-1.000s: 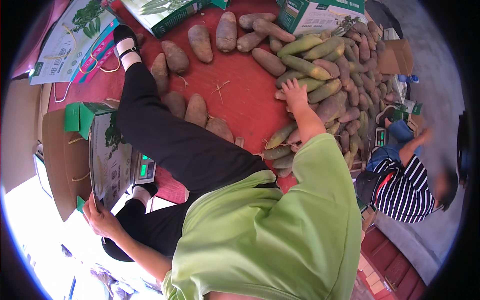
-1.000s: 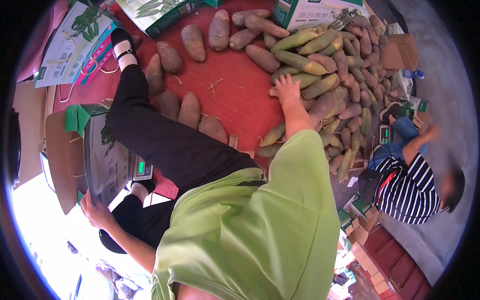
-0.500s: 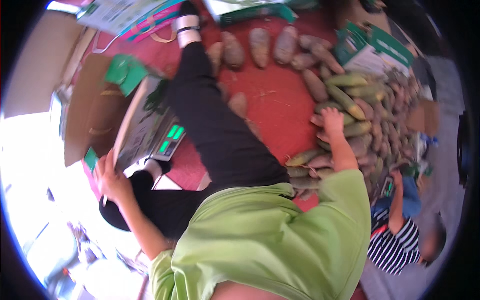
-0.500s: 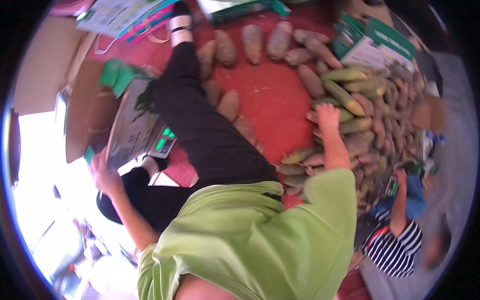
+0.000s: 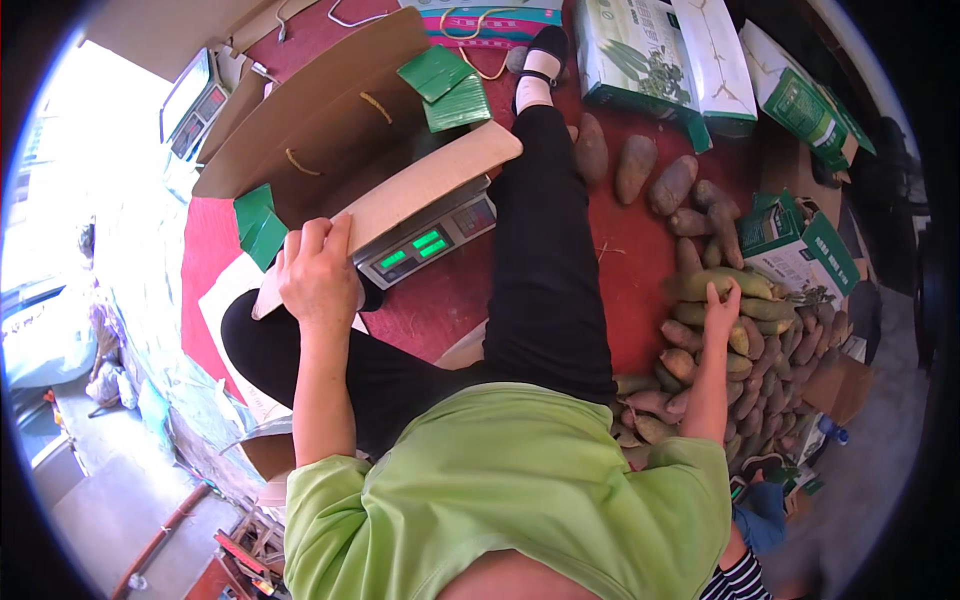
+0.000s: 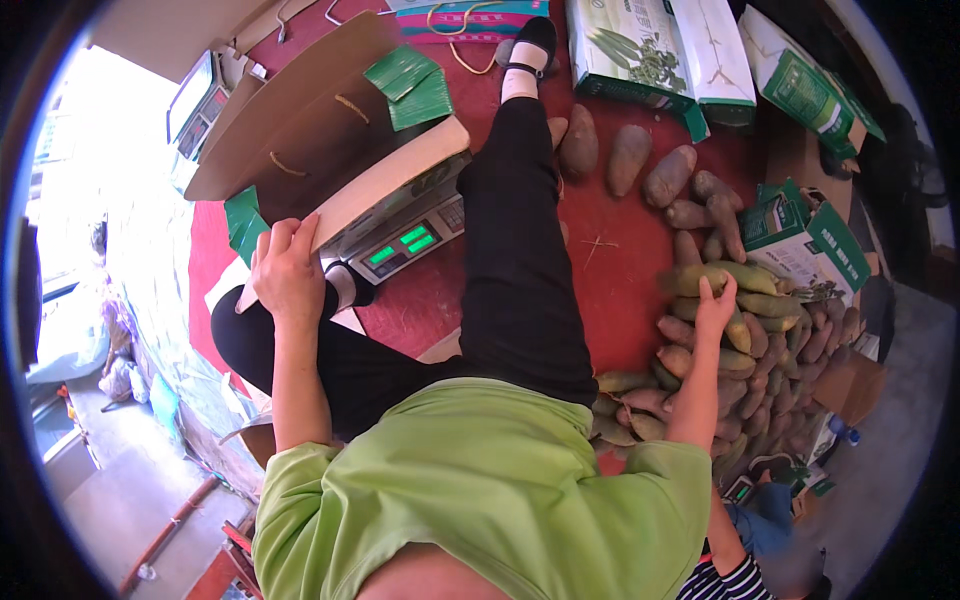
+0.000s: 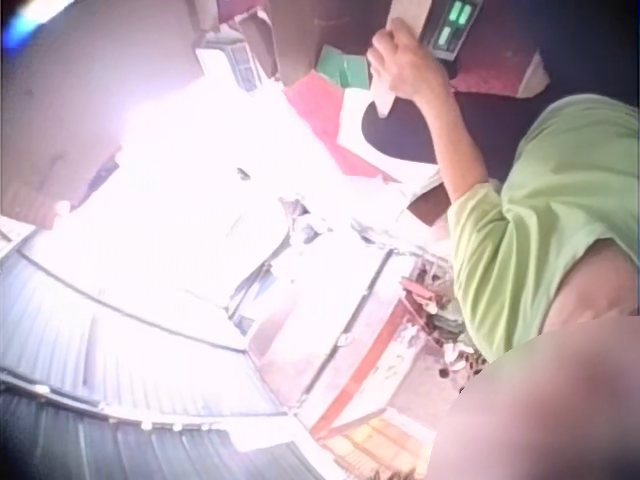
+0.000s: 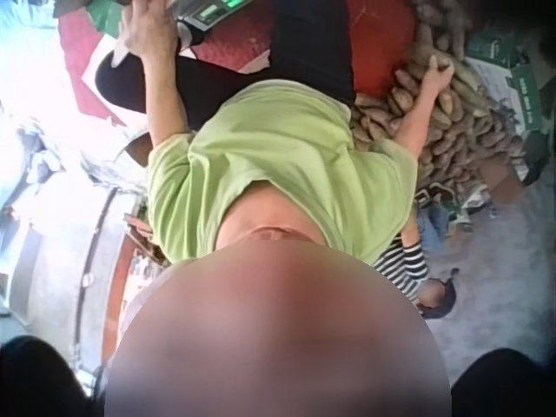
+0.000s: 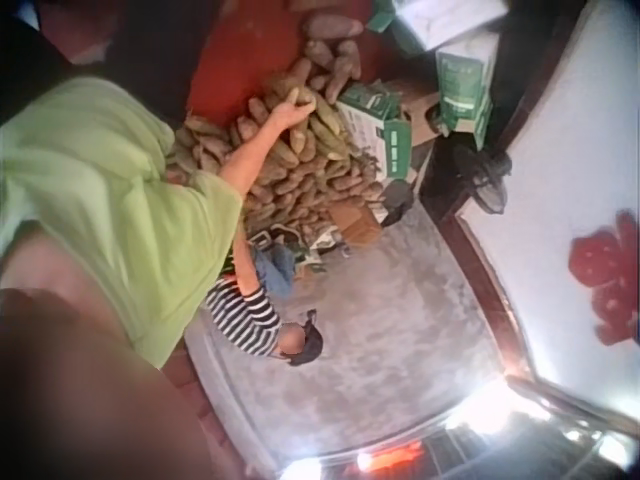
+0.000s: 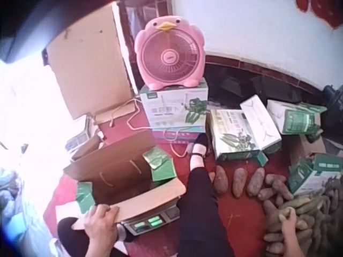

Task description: Sort and package produce (radishes/lotus roots) from a pile into boxes after weighing them.

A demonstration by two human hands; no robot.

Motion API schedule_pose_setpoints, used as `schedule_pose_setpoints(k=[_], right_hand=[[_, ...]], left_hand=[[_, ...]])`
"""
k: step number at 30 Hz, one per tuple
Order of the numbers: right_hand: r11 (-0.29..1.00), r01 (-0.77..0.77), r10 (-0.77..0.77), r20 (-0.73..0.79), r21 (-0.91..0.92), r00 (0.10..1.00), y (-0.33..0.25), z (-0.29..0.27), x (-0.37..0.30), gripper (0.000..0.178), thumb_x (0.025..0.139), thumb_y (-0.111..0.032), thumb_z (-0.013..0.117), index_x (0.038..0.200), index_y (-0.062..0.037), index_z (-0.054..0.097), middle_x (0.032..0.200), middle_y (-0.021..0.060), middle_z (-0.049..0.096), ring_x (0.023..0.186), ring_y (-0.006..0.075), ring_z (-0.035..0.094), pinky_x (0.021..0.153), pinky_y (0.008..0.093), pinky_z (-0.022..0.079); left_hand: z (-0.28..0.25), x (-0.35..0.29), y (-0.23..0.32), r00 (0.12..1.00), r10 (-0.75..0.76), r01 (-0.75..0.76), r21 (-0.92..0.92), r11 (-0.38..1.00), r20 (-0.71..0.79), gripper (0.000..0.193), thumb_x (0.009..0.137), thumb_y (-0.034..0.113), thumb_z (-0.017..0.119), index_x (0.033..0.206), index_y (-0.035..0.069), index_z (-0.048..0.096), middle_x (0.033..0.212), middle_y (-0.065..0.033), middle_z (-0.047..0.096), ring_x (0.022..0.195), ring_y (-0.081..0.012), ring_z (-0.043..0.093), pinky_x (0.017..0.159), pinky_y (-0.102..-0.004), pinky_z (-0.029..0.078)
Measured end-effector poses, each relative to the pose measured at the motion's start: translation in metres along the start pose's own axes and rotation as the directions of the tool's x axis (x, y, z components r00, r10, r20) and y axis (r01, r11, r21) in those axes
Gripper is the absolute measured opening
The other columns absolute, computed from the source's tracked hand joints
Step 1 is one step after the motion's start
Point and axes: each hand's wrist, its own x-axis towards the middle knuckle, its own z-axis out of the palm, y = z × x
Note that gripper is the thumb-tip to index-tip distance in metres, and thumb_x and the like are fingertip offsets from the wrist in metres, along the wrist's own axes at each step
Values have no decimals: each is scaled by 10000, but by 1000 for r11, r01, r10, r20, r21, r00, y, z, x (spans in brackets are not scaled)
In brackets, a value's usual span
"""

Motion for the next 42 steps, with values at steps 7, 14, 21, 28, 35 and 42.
schedule_pose_setpoints(k=[7, 14, 21, 28, 35, 42], right_hand=[[888, 399, -426, 80, 231, 901, -251, 66, 6, 422, 847, -25, 609, 1245, -18, 467, 1204, 74, 510, 1102, 162, 488, 920, 282, 421], [555, 518, -714, 53, 651, 698, -427, 123, -21, 359, 843, 16, 618, 1180, -25, 504, 1078, 63, 572, 1002, 149, 555, 836, 292, 489], [673, 535, -737, 411, 510, 536, -480, 232, -65, 314, 765, -73, 685, 1043, -68, 540, 858, 49, 570, 773, 129, 552, 683, 269, 470], [729, 606, -657, 573, 317, 490, -446, 342, -76, 348, 716, -157, 711, 1021, -42, 588, 932, 126, 636, 857, 239, 620, 765, 343, 489], [734, 481, -678, 484, 480, 553, -421, 248, -24, 260, 780, -122, 662, 1013, -28, 597, 900, 86, 637, 849, 189, 615, 763, 304, 488], [905, 383, -424, 442, 184, 790, -222, 145, 30, 239, 828, -109, 640, 1053, -29, 622, 932, 61, 652, 859, 139, 591, 767, 297, 481]], left_hand=[[-2, 1, -3, 1000, 9, -9, -52, 999, 15, 271, 693, 43, 619, 939, 152, 654, 841, 17, 542, 786, -192, 545, 674, -332, 447], [-2, 1, -7, 999, 3, -1, -72, 997, 32, 263, 688, 38, 618, 925, 149, 650, 844, 14, 542, 798, -198, 540, 684, -332, 449], [-3, -2, -9, 999, -8, 11, -86, 996, 37, 269, 690, 42, 617, 935, 149, 655, 846, 12, 544, 807, -202, 542, 699, -338, 453], [-3, 2, -6, 996, -8, 16, -92, 996, 90, 323, 674, 52, 631, 968, 182, 658, 870, 15, 554, 846, -216, 551, 739, -359, 467], [-2, 1, -6, 996, -33, 36, -35, 999, 85, 339, 677, 42, 639, 978, 193, 680, 890, 22, 569, 859, -213, 565, 735, -360, 473], [2, 0, -5, 995, 2, -1, -9, 1000, 100, 358, 719, 55, 639, 1040, 207, 679, 939, 20, 596, 880, -216, 575, 727, -350, 488]])
